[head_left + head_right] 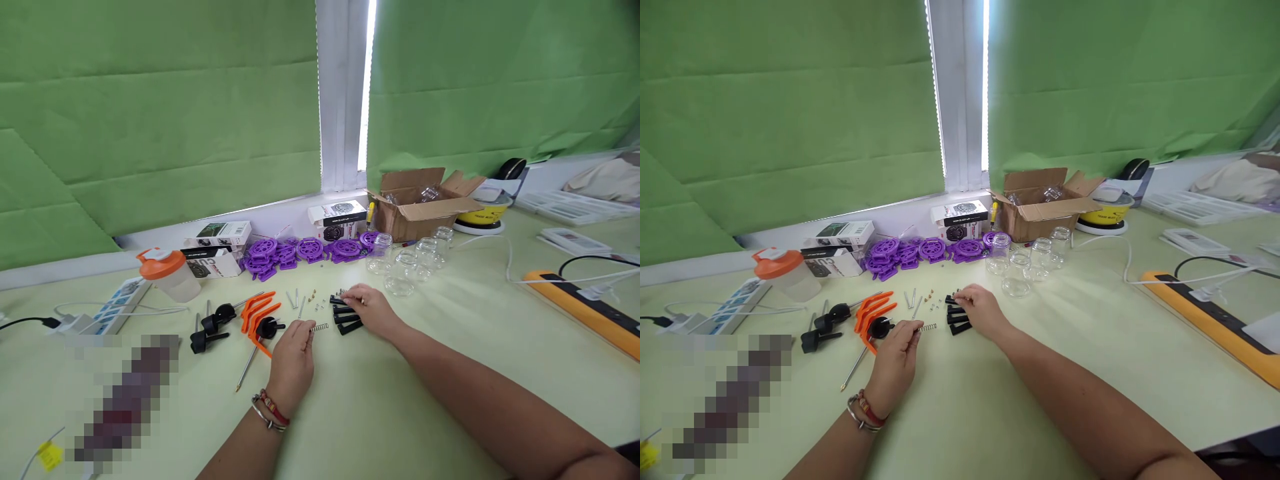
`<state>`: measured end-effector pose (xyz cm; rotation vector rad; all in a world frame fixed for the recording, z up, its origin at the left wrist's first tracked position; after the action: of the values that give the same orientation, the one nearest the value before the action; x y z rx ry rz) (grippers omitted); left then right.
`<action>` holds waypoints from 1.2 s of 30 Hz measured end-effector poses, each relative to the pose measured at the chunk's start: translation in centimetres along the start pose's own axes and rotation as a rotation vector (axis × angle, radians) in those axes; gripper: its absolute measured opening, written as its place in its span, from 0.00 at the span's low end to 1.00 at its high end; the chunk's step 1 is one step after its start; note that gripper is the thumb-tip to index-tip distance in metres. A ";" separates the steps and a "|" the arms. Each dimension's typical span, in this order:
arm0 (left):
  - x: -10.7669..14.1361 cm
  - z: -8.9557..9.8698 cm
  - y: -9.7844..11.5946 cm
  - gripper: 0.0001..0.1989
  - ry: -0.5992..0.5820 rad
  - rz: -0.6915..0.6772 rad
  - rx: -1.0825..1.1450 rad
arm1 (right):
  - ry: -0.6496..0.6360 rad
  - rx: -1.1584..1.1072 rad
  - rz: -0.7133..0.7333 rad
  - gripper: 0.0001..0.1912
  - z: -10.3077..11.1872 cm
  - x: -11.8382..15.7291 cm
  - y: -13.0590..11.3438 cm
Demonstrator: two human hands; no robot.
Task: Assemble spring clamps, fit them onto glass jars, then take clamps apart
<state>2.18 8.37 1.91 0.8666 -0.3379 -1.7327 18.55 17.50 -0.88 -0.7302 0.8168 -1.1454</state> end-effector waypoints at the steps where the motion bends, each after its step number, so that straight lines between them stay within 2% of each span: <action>1: 0.0 0.0 0.0 0.13 0.004 -0.005 -0.001 | 0.048 0.157 0.095 0.10 0.6 -0.8 -0.5; 4: 0.1 0.0 0.2 0.13 0.012 -0.024 -0.003 | 0.048 0.450 0.226 0.10 0.5 -2.7 -0.5; 10: 0.1 -0.3 0.0 0.13 0.004 -0.026 -0.019 | -0.028 0.604 0.233 0.11 -1.2 -3.9 0.8; 17: 0.0 -0.8 -0.2 0.13 -0.042 0.001 -0.030 | -0.060 0.526 0.212 0.12 -1.2 -3.8 1.2; 21: 0.1 -0.8 -0.4 0.13 -0.046 0.010 -0.024 | 0.001 0.373 0.206 0.12 0.3 -3.6 1.1; 23: 0.1 -0.8 -0.5 0.13 -0.036 0.001 -0.015 | 0.041 0.290 0.206 0.13 1.2 -3.0 0.5; 25: 0.1 -0.7 -0.3 0.13 -0.021 -0.017 0.006 | 0.015 0.213 0.222 0.13 1.4 -1.7 -0.6; 28: 0.2 -0.7 0.3 0.13 -0.014 -0.061 0.052 | -0.220 0.101 0.299 0.12 -0.8 1.4 -3.2; 31: 0.4 -1.0 1.0 0.13 -0.032 -0.102 0.115 | -0.376 0.157 0.380 0.12 -3.1 4.5 -5.3; 34: 0.7 -1.4 1.1 0.13 -0.053 -0.096 0.145 | -0.355 0.243 0.414 0.11 -3.5 5.0 -5.8; 36: 0.7 -1.5 0.5 0.14 -0.053 -0.047 0.136 | -0.253 0.278 0.382 0.11 -2.4 3.5 -5.1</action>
<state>3.47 7.80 0.94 0.9337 -0.4782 -1.7940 14.77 12.59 1.48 -0.4504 0.5397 -0.7818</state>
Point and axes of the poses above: each hand's wrist, its own x-axis away from the middle knuckle, its own z-axis out of the back of the hand, y = z × x, the point moved 9 cm from there along -x, towards the middle knuckle, and after that the axes turned 7 degrees about x, right-handed, at the moved point
